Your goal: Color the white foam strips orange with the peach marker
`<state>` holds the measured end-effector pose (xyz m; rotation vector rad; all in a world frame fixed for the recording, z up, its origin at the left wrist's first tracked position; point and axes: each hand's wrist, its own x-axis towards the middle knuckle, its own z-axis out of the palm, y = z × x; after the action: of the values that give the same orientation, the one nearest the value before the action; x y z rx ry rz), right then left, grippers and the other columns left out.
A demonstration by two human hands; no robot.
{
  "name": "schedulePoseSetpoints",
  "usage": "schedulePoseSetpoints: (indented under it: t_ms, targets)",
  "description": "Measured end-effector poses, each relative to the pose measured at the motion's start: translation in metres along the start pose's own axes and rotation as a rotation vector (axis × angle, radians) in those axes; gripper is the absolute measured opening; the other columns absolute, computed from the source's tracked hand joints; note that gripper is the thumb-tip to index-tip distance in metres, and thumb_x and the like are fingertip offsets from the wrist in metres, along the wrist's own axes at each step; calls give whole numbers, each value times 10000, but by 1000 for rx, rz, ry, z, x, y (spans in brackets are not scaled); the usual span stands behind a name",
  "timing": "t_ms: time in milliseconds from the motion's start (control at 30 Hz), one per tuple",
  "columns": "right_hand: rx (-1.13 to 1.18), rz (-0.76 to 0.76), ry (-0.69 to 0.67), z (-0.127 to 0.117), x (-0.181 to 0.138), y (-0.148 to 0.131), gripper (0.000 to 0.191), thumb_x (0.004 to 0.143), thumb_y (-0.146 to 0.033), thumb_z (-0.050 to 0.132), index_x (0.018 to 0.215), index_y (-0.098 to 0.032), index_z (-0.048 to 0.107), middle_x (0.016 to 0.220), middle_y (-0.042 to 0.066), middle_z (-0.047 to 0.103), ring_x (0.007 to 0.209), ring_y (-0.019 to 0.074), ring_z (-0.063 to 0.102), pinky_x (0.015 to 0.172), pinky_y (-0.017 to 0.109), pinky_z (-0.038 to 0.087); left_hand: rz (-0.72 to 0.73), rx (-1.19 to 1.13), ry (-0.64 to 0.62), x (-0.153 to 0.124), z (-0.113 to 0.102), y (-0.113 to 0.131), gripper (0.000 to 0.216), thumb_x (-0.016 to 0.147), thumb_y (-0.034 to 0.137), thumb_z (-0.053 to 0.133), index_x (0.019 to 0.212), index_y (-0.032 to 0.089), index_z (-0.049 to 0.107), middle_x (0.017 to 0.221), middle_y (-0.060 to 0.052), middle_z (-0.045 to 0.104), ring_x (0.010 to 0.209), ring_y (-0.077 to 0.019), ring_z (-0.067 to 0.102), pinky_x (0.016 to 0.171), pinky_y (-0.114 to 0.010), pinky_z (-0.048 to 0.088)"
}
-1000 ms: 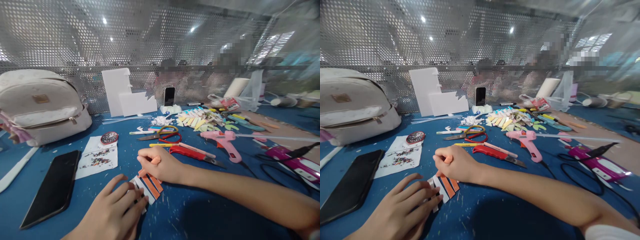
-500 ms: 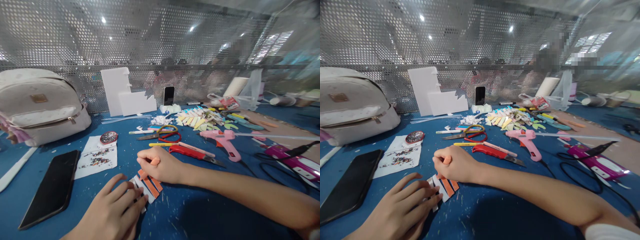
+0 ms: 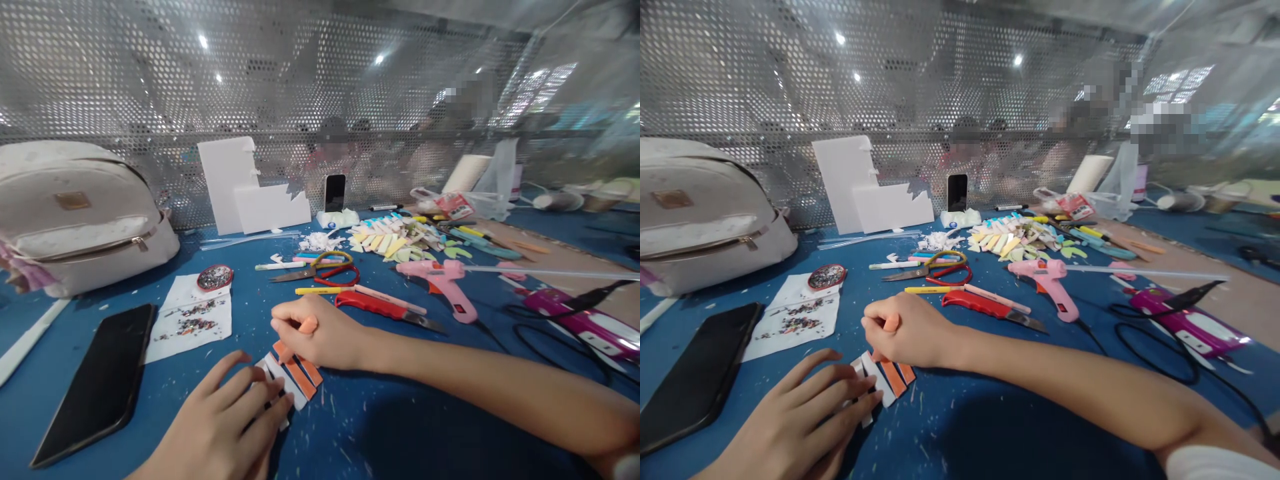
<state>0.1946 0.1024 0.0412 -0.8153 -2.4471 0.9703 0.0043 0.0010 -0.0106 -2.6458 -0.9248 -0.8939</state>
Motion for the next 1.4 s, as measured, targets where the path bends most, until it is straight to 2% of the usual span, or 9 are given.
schedulePoseSetpoints:
  t_ms: [133,200,267,400,633,800,1067,1200,1400]
  targets:
    - [140,63,-44,1,-1,0,369,961,-275,467,662,-199,266,578,-61,250,572,88,593,463,193,189,16,16,15,-1,1,-1,260,889,115,495,1051,180,688,962,2,730,884,-161,633,1046,-387,359]
    - [192,79,-55,3,-1,1,365,970,-294,469,681,-205,265,590,-60,263,637,109,658,453,180,201,22,22,18,0,2,-2,267,882,117,492,1052,187,685,961,7,730,883,-159,634,1049,-385,360]
    - [172,69,-38,4,-1,3,363,971,-289,467,680,-203,269,587,-60,275,619,100,634,456,187,202,22,20,9,1,3,-2,273,871,118,495,1054,194,683,982,13,732,890,-160,636,1063,-388,350]
    - [53,22,19,5,1,5,394,974,-274,450,643,-190,254,581,-61,244,516,63,430,490,218,199,8,21,-2,1,2,-2,285,848,97,503,1043,193,687,979,16,736,902,-165,636,1079,-385,333]
    - [52,54,15,3,2,2,401,977,-304,462,629,-188,298,566,-62,270,506,71,342,491,211,217,23,26,25,-2,1,-1,277,849,96,502,1030,190,690,970,15,735,888,-157,629,1071,-379,348]
    - [87,69,15,2,1,3,372,974,-325,484,652,-185,357,568,-58,354,517,74,421,502,195,257,10,8,2,-1,3,-2,299,851,91,506,1063,184,696,997,9,740,911,-170,635,1091,-392,315]
    - [201,167,-55,1,1,1,362,988,-351,469,676,-190,381,537,-63,448,384,55,456,414,165,286,8,23,-1,0,0,0,256,890,126,494,1043,198,687,963,13,738,892,-157,646,1068,-380,344]
    - [141,130,-11,2,1,3,376,981,-351,486,660,-186,381,541,-60,455,420,57,481,434,165,287,11,21,-7,1,0,-1,283,872,102,487,1043,193,694,974,19,738,889,-159,646,1067,-376,338]
    - [153,126,-18,3,1,4,363,986,-358,478,676,-186,400,534,-55,481,456,71,528,433,156,292,7,9,-14,-2,-1,0,285,856,98,500,1034,191,702,996,23,743,886,-161,640,1082,-377,320]
